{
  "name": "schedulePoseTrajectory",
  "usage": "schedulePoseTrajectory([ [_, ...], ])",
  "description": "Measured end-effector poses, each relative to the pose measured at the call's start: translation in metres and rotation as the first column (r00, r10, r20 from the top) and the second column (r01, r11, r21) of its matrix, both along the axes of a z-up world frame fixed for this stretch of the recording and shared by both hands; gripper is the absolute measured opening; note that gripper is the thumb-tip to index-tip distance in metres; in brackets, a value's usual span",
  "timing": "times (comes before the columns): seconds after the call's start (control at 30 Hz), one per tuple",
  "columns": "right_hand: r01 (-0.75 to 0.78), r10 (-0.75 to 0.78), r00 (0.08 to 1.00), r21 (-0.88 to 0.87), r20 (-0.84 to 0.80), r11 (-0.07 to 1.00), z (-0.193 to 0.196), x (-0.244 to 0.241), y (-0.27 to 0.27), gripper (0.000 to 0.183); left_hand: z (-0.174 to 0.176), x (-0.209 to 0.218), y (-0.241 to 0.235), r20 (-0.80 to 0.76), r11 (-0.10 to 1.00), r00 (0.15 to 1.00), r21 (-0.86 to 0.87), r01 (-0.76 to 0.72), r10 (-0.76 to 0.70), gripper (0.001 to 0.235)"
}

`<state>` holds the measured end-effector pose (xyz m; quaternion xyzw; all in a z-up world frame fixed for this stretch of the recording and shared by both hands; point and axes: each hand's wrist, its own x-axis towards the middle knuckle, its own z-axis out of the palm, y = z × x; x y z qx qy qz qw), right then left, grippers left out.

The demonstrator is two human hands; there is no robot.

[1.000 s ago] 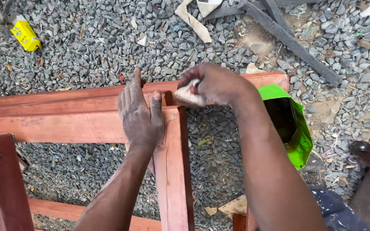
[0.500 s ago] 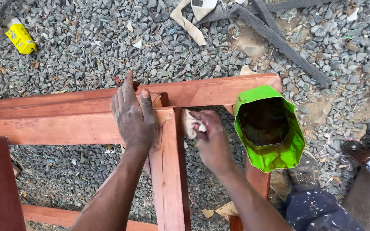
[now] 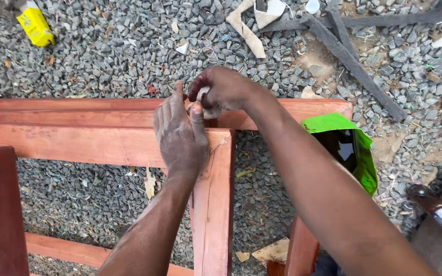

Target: The person applies a dark liquid stain to a wooden frame using a cloth, dipping the cloth into a green container to reload the liquid. They wipe the stain onto the wood's surface and edges, then briefly measure a nearby sofa with a tape measure before returning to stain the frame.

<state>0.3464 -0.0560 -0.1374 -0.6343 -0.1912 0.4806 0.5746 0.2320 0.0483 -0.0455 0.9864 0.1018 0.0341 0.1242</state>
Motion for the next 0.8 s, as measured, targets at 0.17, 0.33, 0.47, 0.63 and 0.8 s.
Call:
schedulePoseTrajectory([
  [0.17,0.124,-0.121,0.992,0.131,-0.027,0.984,0.005,-0.011,-0.033,0.031,0.000,0.001,0.000,-0.013,1.000,1.000,0.010,-0.003,0.004,0.058],
  [0.33,0.301,-0.280,0.946,0.125,-0.165,0.945,-0.001,-0.068,-0.050,0.036,-0.005,-0.001,0.004,-0.006,1.000,1.000,0.025,0.018,-0.018,0.056],
  [0.47,0.451,-0.411,0.855,0.063,-0.315,0.890,-0.037,-0.112,-0.045,0.055,-0.006,0.001,0.003,0.013,1.000,1.000,0.016,0.019,-0.019,0.055],
  [0.63,0.487,-0.464,0.814,-0.025,-0.349,0.873,-0.028,-0.110,-0.049,0.052,-0.007,0.000,0.004,-0.003,0.999,1.000,0.040,0.026,-0.026,0.055],
  [0.8,0.583,-0.552,0.772,0.007,-0.315,0.812,0.009,-0.053,-0.042,0.045,-0.007,0.000,0.003,-0.020,0.999,1.000,0.040,0.023,-0.022,0.054],
])
